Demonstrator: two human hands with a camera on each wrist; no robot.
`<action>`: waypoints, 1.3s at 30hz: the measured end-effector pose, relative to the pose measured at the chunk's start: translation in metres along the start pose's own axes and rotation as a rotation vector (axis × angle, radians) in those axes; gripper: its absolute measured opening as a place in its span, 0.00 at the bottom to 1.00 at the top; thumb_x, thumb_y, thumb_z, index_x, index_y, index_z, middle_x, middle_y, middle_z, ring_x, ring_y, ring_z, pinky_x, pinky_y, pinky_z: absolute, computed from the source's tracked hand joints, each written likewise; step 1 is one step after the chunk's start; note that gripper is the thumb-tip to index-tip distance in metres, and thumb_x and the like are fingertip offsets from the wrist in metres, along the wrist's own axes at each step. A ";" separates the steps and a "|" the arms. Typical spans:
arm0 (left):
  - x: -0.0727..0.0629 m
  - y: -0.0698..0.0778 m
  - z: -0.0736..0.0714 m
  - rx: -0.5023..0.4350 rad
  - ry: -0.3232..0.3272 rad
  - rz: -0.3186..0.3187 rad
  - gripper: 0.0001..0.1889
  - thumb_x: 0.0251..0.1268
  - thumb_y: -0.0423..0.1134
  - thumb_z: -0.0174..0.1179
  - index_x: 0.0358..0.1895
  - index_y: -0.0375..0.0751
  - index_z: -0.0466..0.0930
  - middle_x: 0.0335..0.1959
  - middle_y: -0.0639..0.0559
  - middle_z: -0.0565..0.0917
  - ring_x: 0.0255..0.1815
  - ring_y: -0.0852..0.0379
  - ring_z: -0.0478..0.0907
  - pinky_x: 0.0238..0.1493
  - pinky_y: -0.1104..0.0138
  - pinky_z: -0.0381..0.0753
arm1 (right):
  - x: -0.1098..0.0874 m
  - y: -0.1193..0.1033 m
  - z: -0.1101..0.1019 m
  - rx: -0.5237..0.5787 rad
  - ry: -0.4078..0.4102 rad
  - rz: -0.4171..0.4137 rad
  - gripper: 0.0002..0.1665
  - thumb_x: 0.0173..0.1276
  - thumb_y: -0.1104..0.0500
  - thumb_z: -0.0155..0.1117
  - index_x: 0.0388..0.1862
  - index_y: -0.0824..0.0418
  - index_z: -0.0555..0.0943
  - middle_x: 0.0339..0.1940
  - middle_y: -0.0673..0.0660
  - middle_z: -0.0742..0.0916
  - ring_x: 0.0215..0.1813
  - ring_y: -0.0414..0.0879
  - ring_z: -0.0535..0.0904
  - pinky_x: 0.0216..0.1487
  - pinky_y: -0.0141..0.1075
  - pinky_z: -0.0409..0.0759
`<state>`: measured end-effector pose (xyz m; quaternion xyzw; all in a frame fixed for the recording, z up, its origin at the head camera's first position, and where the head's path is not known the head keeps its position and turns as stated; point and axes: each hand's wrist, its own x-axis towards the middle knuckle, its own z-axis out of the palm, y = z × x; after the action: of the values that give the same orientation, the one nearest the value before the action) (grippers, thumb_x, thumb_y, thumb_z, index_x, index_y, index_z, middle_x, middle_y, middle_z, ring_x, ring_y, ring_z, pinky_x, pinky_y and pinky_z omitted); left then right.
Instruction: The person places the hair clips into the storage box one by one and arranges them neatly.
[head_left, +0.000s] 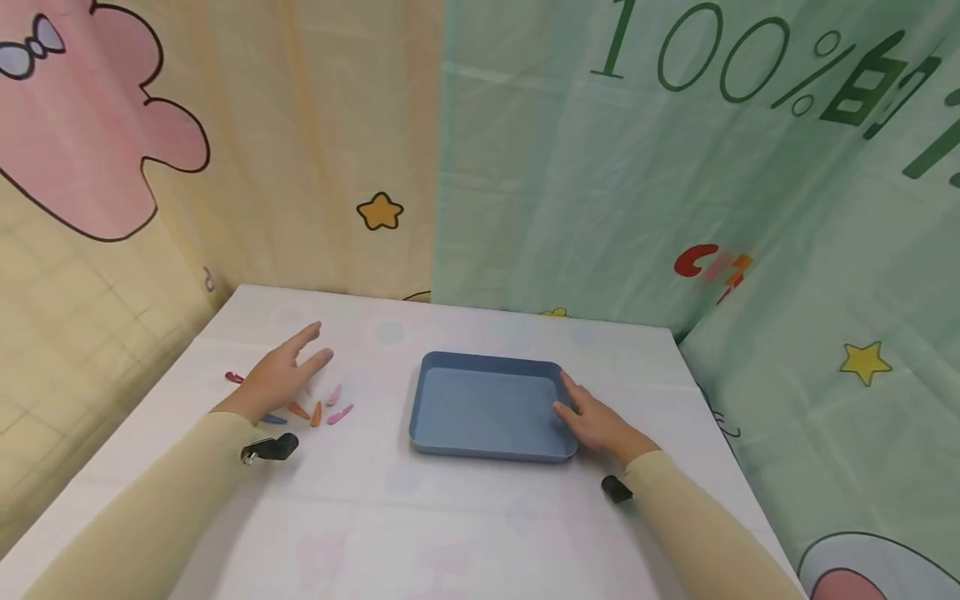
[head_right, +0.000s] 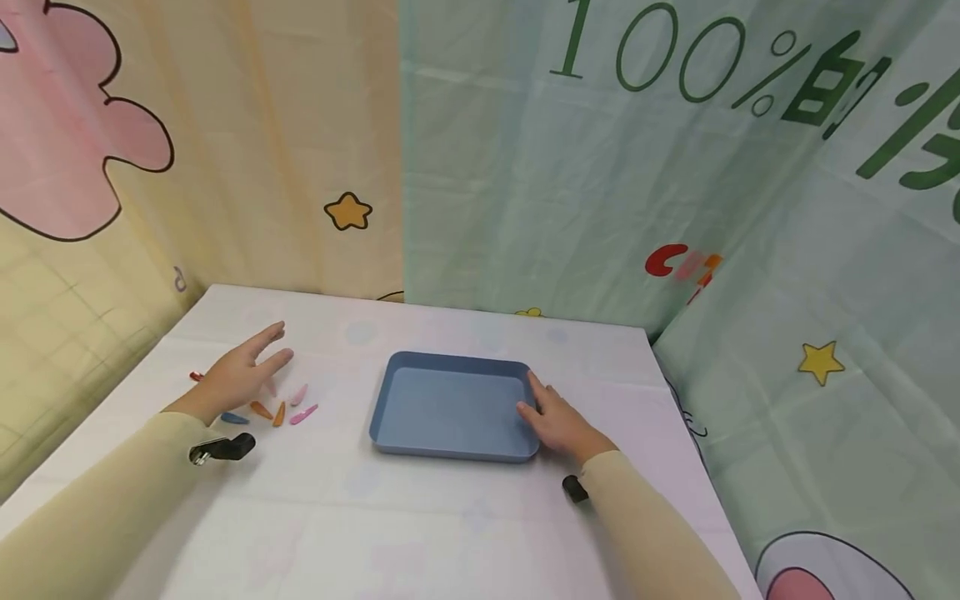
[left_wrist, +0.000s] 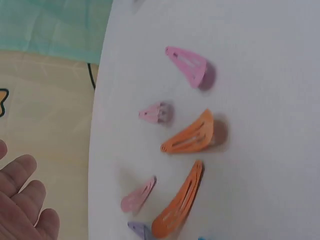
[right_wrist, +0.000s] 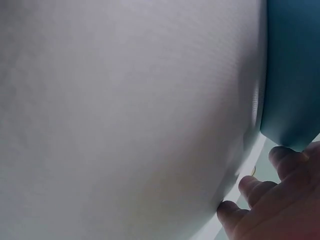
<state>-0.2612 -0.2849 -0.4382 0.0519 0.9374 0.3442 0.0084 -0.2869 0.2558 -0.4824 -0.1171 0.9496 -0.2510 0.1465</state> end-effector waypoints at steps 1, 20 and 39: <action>-0.002 -0.004 -0.005 -0.010 0.007 -0.012 0.44 0.82 0.65 0.47 0.87 0.45 0.43 0.84 0.35 0.59 0.80 0.23 0.58 0.75 0.31 0.57 | 0.000 0.000 0.000 -0.004 -0.003 -0.001 0.45 0.86 0.40 0.45 0.90 0.54 0.40 0.88 0.67 0.54 0.87 0.69 0.44 0.84 0.64 0.48; -0.025 -0.065 -0.057 0.023 -0.002 -0.068 0.47 0.75 0.62 0.61 0.86 0.42 0.51 0.76 0.31 0.70 0.71 0.29 0.74 0.59 0.50 0.80 | -0.002 0.006 -0.007 -0.044 -0.009 -0.049 0.48 0.86 0.40 0.46 0.89 0.56 0.36 0.88 0.68 0.51 0.87 0.72 0.43 0.83 0.66 0.46; -0.042 -0.102 -0.069 0.131 -0.135 -0.096 0.40 0.72 0.58 0.66 0.79 0.39 0.67 0.63 0.41 0.85 0.54 0.57 0.78 0.46 0.69 0.74 | 0.000 0.002 -0.001 -0.029 -0.035 -0.040 0.48 0.87 0.41 0.45 0.89 0.58 0.35 0.88 0.69 0.50 0.87 0.72 0.42 0.83 0.68 0.45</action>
<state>-0.2320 -0.4110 -0.4518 0.0305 0.9566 0.2773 0.0847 -0.2873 0.2584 -0.4823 -0.1422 0.9480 -0.2382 0.1563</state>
